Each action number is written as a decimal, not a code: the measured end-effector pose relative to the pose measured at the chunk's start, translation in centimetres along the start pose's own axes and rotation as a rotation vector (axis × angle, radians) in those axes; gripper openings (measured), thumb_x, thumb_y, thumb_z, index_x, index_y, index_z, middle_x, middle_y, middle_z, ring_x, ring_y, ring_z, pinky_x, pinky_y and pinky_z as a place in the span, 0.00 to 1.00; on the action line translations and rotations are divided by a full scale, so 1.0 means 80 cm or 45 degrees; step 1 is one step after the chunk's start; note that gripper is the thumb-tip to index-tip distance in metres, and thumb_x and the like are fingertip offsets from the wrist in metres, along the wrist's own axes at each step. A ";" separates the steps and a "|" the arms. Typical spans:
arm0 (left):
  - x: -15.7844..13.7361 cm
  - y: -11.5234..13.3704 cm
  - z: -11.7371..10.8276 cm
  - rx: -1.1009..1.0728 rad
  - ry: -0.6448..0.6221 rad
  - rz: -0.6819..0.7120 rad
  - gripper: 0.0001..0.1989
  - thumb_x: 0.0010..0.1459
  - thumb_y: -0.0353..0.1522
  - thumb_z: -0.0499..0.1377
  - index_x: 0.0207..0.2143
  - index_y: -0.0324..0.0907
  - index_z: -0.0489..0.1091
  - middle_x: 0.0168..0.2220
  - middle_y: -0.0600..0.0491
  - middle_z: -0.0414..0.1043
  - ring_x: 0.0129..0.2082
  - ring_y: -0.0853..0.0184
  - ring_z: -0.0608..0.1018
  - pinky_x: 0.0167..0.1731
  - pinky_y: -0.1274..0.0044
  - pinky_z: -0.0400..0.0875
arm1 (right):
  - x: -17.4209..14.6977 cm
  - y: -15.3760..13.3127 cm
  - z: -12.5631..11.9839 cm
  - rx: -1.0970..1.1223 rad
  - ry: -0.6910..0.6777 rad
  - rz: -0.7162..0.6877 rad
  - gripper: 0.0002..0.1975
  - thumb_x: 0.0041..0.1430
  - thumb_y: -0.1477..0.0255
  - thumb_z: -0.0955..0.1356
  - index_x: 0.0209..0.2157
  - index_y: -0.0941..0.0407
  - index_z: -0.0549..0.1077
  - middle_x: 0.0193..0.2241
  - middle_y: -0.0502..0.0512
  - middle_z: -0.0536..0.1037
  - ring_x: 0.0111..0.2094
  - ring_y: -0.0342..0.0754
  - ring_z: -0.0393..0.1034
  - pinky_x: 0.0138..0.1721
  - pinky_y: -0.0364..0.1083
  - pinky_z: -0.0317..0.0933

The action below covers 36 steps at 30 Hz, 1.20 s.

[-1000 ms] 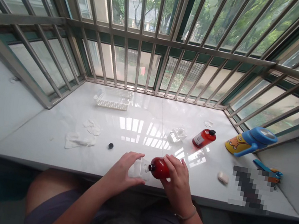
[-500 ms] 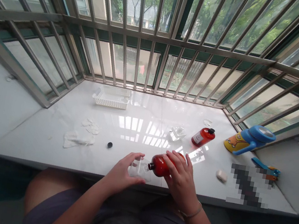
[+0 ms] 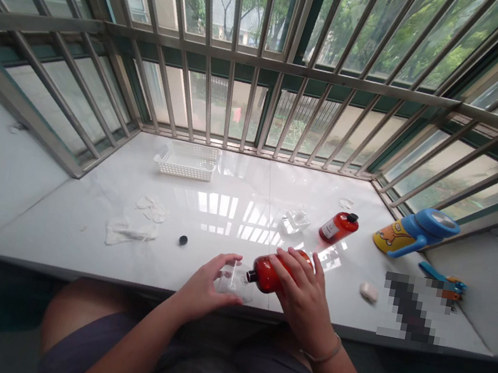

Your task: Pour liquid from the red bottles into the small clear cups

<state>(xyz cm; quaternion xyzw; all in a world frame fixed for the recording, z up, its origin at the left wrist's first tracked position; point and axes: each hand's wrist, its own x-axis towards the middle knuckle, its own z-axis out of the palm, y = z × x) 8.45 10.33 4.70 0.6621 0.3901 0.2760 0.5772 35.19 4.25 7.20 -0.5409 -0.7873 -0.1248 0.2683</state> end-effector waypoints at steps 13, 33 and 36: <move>0.001 -0.006 0.001 -0.051 -0.001 -0.017 0.42 0.48 0.38 0.79 0.64 0.51 0.69 0.65 0.46 0.70 0.65 0.49 0.73 0.61 0.61 0.73 | 0.004 0.001 -0.001 -0.008 -0.012 -0.004 0.24 0.74 0.75 0.66 0.67 0.48 0.68 0.65 0.56 0.76 0.68 0.59 0.65 0.75 0.68 0.41; 0.001 -0.003 0.001 -0.019 -0.011 -0.035 0.42 0.48 0.39 0.78 0.65 0.50 0.69 0.66 0.44 0.70 0.66 0.47 0.72 0.62 0.59 0.72 | 0.002 0.001 0.001 -0.032 0.002 0.004 0.25 0.72 0.76 0.67 0.68 0.48 0.67 0.64 0.56 0.76 0.68 0.58 0.65 0.75 0.68 0.43; 0.001 -0.003 0.001 -0.014 -0.009 -0.038 0.42 0.48 0.39 0.78 0.65 0.50 0.69 0.65 0.44 0.71 0.66 0.47 0.72 0.63 0.58 0.72 | 0.003 0.001 0.001 -0.035 0.003 0.011 0.26 0.72 0.76 0.67 0.68 0.47 0.67 0.64 0.56 0.76 0.69 0.58 0.65 0.75 0.68 0.43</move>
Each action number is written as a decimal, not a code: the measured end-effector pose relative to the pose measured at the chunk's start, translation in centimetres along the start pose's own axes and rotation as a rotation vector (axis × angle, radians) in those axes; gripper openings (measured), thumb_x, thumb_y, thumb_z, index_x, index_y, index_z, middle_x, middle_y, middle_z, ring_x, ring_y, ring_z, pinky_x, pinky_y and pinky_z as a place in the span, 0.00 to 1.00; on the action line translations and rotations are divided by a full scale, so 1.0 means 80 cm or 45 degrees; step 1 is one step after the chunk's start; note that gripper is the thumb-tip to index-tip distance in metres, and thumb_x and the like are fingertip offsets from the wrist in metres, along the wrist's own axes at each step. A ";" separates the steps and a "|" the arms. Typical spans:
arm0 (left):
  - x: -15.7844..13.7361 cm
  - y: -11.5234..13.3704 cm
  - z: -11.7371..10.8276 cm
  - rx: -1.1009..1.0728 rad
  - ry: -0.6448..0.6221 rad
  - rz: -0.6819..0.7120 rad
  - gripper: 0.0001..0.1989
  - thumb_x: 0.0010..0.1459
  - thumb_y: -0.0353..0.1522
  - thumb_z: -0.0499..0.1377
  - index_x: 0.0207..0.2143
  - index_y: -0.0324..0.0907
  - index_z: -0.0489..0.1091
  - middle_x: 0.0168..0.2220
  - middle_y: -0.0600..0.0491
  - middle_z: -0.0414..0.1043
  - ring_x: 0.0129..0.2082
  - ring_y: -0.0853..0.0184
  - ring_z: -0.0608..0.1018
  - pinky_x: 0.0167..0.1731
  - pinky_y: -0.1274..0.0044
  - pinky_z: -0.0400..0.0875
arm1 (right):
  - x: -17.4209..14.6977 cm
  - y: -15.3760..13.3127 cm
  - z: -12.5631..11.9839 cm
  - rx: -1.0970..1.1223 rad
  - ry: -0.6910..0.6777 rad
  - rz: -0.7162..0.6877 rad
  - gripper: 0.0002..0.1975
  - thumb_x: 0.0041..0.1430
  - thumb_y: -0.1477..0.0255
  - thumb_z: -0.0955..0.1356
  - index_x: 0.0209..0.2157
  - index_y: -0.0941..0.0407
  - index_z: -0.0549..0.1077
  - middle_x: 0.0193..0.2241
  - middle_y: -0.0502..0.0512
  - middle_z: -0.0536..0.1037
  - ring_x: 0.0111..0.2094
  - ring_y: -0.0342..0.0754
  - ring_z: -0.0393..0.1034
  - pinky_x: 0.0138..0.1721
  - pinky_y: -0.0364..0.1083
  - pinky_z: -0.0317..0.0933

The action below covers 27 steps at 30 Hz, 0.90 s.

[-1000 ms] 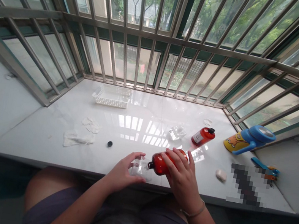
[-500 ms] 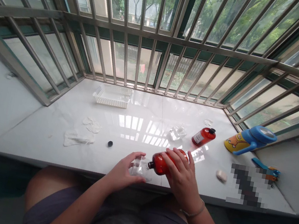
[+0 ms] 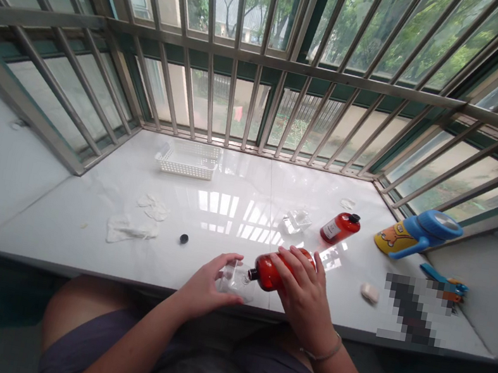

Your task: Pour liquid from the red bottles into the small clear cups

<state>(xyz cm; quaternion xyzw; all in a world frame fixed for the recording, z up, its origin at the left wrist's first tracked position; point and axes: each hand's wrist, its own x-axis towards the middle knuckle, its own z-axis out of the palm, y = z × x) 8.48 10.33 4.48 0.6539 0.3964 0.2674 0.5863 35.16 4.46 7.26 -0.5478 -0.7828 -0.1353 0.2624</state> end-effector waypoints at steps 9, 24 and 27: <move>0.000 0.001 0.000 0.002 -0.003 -0.003 0.42 0.48 0.39 0.78 0.65 0.50 0.69 0.65 0.44 0.71 0.66 0.47 0.72 0.62 0.60 0.72 | -0.002 0.002 0.001 0.015 0.003 0.010 0.26 0.73 0.76 0.67 0.69 0.46 0.67 0.65 0.55 0.76 0.69 0.58 0.65 0.75 0.68 0.41; 0.002 -0.005 0.000 -0.002 0.003 -0.008 0.42 0.49 0.39 0.78 0.65 0.50 0.69 0.64 0.43 0.72 0.65 0.47 0.74 0.62 0.59 0.72 | -0.001 0.001 0.000 -0.009 0.021 0.003 0.26 0.73 0.75 0.67 0.69 0.46 0.67 0.64 0.54 0.76 0.69 0.58 0.65 0.76 0.68 0.42; 0.002 -0.006 0.000 0.004 0.007 -0.012 0.42 0.48 0.39 0.78 0.64 0.49 0.70 0.63 0.42 0.73 0.64 0.47 0.75 0.62 0.59 0.73 | -0.001 0.001 0.000 -0.022 0.010 0.009 0.28 0.72 0.76 0.67 0.70 0.45 0.65 0.64 0.54 0.76 0.69 0.58 0.65 0.76 0.67 0.42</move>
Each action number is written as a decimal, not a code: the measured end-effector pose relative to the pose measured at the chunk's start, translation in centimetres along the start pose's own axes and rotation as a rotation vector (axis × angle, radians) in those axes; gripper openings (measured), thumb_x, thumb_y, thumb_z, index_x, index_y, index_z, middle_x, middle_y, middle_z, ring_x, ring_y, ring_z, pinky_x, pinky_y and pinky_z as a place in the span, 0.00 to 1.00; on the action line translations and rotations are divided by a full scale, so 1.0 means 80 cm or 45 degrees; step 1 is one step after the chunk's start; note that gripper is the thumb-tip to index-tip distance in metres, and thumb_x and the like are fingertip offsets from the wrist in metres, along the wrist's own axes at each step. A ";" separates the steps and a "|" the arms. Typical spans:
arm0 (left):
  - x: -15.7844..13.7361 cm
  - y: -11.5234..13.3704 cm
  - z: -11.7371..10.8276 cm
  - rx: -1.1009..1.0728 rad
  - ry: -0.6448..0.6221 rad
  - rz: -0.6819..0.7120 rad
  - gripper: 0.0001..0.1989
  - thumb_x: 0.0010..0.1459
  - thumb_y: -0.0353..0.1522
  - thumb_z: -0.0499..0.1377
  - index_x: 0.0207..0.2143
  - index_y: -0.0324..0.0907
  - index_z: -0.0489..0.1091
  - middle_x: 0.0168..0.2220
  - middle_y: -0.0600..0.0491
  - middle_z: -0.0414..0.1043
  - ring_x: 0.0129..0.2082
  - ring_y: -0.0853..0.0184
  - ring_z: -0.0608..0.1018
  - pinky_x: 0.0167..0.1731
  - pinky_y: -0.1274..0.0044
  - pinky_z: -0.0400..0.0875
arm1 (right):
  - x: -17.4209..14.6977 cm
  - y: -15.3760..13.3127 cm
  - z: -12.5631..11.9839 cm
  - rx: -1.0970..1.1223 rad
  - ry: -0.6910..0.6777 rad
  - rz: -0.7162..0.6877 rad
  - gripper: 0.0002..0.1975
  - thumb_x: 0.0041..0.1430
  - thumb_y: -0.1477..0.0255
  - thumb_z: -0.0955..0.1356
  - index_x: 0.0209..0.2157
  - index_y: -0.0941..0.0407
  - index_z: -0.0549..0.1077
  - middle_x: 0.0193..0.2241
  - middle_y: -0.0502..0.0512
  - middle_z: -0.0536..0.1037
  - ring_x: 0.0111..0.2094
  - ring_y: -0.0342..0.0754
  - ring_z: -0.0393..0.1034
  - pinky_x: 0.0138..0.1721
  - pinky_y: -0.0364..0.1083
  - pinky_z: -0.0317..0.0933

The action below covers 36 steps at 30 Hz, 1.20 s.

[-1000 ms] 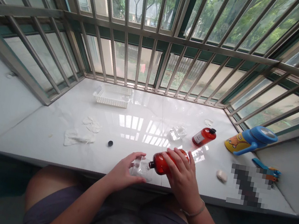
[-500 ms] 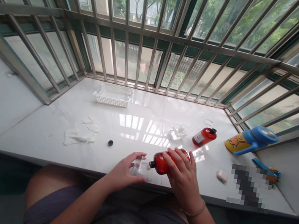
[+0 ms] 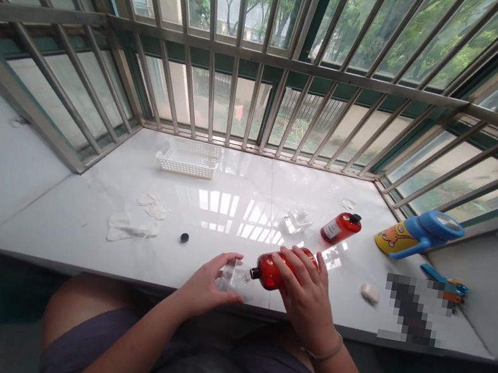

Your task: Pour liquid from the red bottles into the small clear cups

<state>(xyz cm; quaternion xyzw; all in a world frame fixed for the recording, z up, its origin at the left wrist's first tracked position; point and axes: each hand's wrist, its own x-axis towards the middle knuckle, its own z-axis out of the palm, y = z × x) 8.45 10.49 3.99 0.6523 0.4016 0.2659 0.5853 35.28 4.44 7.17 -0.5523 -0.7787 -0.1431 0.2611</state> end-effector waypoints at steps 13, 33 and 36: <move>0.002 -0.004 -0.001 0.046 0.015 -0.014 0.42 0.49 0.39 0.78 0.65 0.50 0.70 0.63 0.42 0.73 0.64 0.46 0.74 0.62 0.57 0.72 | -0.003 0.005 0.003 -0.014 -0.009 0.020 0.28 0.72 0.75 0.67 0.69 0.45 0.66 0.65 0.54 0.76 0.69 0.59 0.65 0.75 0.68 0.42; 0.005 -0.016 -0.001 0.085 0.009 -0.030 0.42 0.49 0.39 0.78 0.65 0.50 0.69 0.63 0.43 0.73 0.63 0.48 0.75 0.62 0.58 0.72 | -0.004 0.010 -0.002 -0.031 -0.023 0.025 0.26 0.72 0.76 0.67 0.68 0.46 0.67 0.65 0.55 0.75 0.69 0.59 0.65 0.75 0.69 0.41; 0.005 -0.015 0.000 0.099 0.010 -0.031 0.42 0.49 0.39 0.78 0.65 0.50 0.69 0.63 0.43 0.73 0.63 0.48 0.75 0.62 0.59 0.72 | -0.004 0.010 -0.002 -0.037 -0.033 0.032 0.26 0.72 0.77 0.67 0.68 0.46 0.68 0.65 0.55 0.75 0.69 0.59 0.64 0.76 0.69 0.40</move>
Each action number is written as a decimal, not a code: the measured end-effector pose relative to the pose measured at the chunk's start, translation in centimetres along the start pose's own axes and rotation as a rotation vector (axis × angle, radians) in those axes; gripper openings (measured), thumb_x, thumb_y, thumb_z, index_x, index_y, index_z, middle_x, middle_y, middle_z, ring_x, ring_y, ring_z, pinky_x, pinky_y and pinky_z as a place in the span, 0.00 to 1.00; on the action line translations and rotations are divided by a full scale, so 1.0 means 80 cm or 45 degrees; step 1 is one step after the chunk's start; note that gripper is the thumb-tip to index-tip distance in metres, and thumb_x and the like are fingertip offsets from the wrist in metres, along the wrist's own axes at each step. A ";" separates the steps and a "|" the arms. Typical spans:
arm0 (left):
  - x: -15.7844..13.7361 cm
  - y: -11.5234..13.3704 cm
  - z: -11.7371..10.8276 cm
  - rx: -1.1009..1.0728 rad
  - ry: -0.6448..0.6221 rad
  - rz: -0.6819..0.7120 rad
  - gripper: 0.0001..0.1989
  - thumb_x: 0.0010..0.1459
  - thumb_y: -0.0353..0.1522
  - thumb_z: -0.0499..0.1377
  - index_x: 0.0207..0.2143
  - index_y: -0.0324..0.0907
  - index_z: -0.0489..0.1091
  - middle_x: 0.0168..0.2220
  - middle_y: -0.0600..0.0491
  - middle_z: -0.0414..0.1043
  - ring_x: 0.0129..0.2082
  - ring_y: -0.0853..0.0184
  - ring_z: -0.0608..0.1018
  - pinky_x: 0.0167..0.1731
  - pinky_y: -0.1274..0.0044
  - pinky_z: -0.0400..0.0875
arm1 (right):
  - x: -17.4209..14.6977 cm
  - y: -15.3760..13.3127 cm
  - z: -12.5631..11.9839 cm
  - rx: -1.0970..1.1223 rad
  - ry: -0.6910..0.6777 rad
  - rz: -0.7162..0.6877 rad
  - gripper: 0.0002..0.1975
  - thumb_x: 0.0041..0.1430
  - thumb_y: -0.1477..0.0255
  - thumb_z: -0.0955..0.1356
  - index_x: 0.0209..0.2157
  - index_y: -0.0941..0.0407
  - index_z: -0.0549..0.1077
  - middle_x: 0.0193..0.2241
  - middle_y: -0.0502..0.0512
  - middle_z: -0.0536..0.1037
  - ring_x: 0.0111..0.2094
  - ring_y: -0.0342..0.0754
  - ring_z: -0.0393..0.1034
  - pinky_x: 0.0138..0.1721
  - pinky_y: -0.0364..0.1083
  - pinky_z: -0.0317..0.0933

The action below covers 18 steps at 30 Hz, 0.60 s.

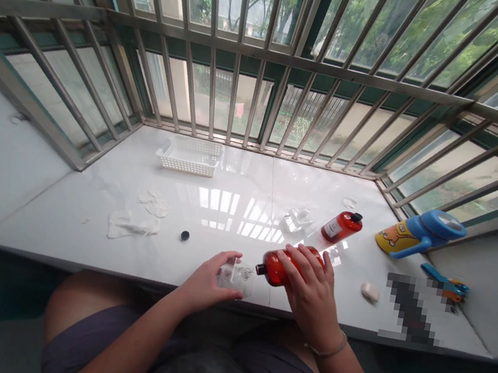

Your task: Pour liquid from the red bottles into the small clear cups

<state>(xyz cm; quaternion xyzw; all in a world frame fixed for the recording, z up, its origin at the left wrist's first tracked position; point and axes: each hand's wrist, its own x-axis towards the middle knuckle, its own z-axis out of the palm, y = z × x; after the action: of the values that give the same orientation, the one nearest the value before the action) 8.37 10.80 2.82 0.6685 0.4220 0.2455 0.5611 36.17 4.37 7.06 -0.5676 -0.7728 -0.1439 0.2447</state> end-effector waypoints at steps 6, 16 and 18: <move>-0.001 0.002 0.000 0.045 0.008 0.005 0.41 0.49 0.37 0.77 0.65 0.50 0.69 0.64 0.45 0.72 0.64 0.50 0.74 0.62 0.61 0.72 | 0.000 0.001 0.001 -0.001 0.006 -0.002 0.25 0.72 0.77 0.67 0.67 0.47 0.69 0.65 0.55 0.75 0.69 0.59 0.65 0.76 0.68 0.40; 0.000 0.003 0.000 0.092 0.015 0.012 0.41 0.49 0.37 0.77 0.64 0.51 0.69 0.63 0.47 0.73 0.64 0.51 0.74 0.63 0.62 0.71 | 0.000 0.002 0.002 0.007 0.005 -0.002 0.27 0.71 0.77 0.68 0.68 0.46 0.68 0.65 0.55 0.76 0.69 0.59 0.65 0.76 0.68 0.40; 0.000 0.002 0.000 0.097 0.017 0.018 0.41 0.49 0.37 0.77 0.64 0.51 0.69 0.63 0.47 0.73 0.64 0.52 0.74 0.63 0.62 0.71 | -0.001 0.003 0.002 0.010 0.003 0.000 0.26 0.71 0.77 0.67 0.67 0.46 0.68 0.65 0.55 0.76 0.69 0.59 0.65 0.76 0.68 0.40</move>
<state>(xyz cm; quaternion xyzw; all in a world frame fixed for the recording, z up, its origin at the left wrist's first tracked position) 8.44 10.79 2.94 0.6906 0.4300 0.2376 0.5307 36.35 4.49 6.86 -0.5665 -0.7730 -0.1415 0.2481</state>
